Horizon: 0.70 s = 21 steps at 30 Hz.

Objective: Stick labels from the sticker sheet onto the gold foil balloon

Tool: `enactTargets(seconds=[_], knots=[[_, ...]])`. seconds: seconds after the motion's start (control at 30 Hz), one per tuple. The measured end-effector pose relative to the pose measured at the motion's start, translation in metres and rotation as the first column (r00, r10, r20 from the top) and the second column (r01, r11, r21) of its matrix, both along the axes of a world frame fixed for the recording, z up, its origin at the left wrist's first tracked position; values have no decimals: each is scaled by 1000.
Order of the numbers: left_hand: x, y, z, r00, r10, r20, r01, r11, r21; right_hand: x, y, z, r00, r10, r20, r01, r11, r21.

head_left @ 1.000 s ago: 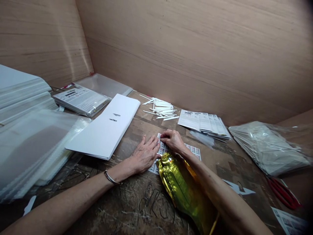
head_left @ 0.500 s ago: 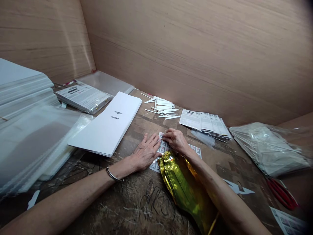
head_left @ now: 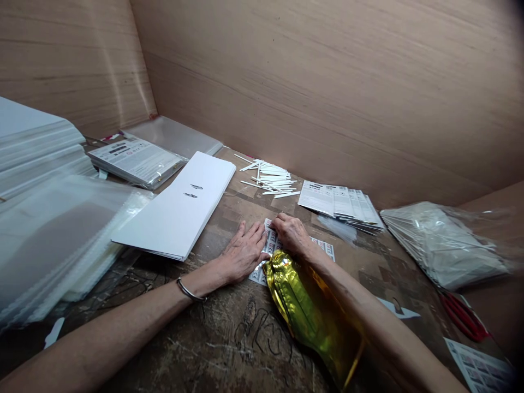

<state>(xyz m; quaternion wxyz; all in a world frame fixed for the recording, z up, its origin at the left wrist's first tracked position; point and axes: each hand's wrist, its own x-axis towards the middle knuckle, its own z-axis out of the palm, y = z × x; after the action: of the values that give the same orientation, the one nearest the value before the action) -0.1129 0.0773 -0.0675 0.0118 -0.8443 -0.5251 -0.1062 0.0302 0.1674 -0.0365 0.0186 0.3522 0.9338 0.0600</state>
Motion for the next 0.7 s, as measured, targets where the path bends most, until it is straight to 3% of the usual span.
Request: enactTargets(seconds=[0.2,0.33,0.53,0.6,0.7], knots=[[0,0,-1,1000,-2,4,2,1000,7,6,1,4,997,78,17,-77,996,-53],[0,0,0,1000,-2,10,2,1000,19,1,-3,11,970,188,153,-185,982,-34],[0,-1,2,1000,-6,20,6,1000,15,-9,-4,12,852,418,317,-446,895,18],[0,-1,3,1000,-4,20,3,1000,19,-9,0,9,885,386,261,-402,915,10],[0,-1,3,1000,-4,10,3,1000,24,-6,11,4,987,163,10,-163,987,-19]])
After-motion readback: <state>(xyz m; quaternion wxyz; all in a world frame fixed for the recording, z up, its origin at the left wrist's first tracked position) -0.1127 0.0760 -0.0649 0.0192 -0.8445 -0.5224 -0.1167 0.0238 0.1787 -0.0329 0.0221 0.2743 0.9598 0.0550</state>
